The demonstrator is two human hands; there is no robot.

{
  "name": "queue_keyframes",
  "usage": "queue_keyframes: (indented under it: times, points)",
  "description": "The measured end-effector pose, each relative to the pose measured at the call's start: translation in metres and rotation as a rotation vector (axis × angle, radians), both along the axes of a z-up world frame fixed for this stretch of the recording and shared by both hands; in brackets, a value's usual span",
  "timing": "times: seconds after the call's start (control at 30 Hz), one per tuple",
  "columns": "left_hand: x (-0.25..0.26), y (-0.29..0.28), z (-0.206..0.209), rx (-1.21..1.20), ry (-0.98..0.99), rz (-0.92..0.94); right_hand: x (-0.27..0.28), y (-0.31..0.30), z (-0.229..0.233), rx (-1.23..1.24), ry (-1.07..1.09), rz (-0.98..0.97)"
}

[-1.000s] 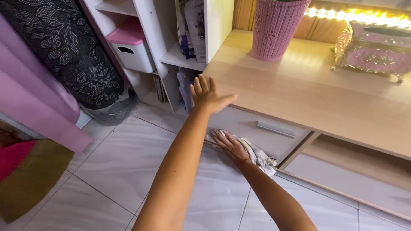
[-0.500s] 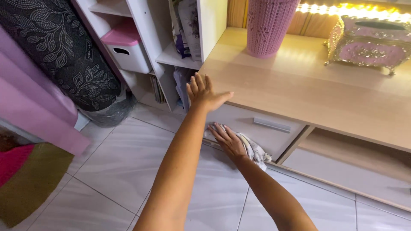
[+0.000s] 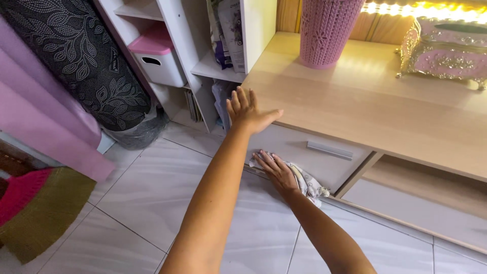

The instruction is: Clean the surfaces and shelves of a wooden console or cabinet using a cloth.

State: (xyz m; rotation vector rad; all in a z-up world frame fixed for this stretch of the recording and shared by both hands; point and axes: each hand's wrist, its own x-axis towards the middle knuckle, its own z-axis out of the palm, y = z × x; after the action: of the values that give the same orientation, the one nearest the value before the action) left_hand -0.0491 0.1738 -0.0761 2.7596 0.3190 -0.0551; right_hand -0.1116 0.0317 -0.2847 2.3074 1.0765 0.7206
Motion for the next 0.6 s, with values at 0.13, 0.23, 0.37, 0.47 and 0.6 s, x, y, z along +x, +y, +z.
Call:
queue_keyframes:
  times: [0.13,0.23,0.37,0.47,0.6]
  points:
    - [0.006,-0.001,0.002,-0.004,0.021,-0.001,0.011,-0.007,0.028,0.175,0.000,0.059]
    - [0.009,0.001,0.000,-0.012,0.063,0.019,0.016,-0.003,0.075,0.248,0.041,0.060]
    - [0.017,0.001,0.007,0.013,0.161,0.030,0.039,0.023,0.066,0.271,0.033,0.120]
    - [0.017,0.003,0.005,0.033,0.203,0.025,0.045,0.049,0.021,0.142,0.066,0.165]
    - [0.016,0.006,-0.001,0.009,0.138,-0.007,0.022,0.048,-0.007,-0.037,0.168,0.143]
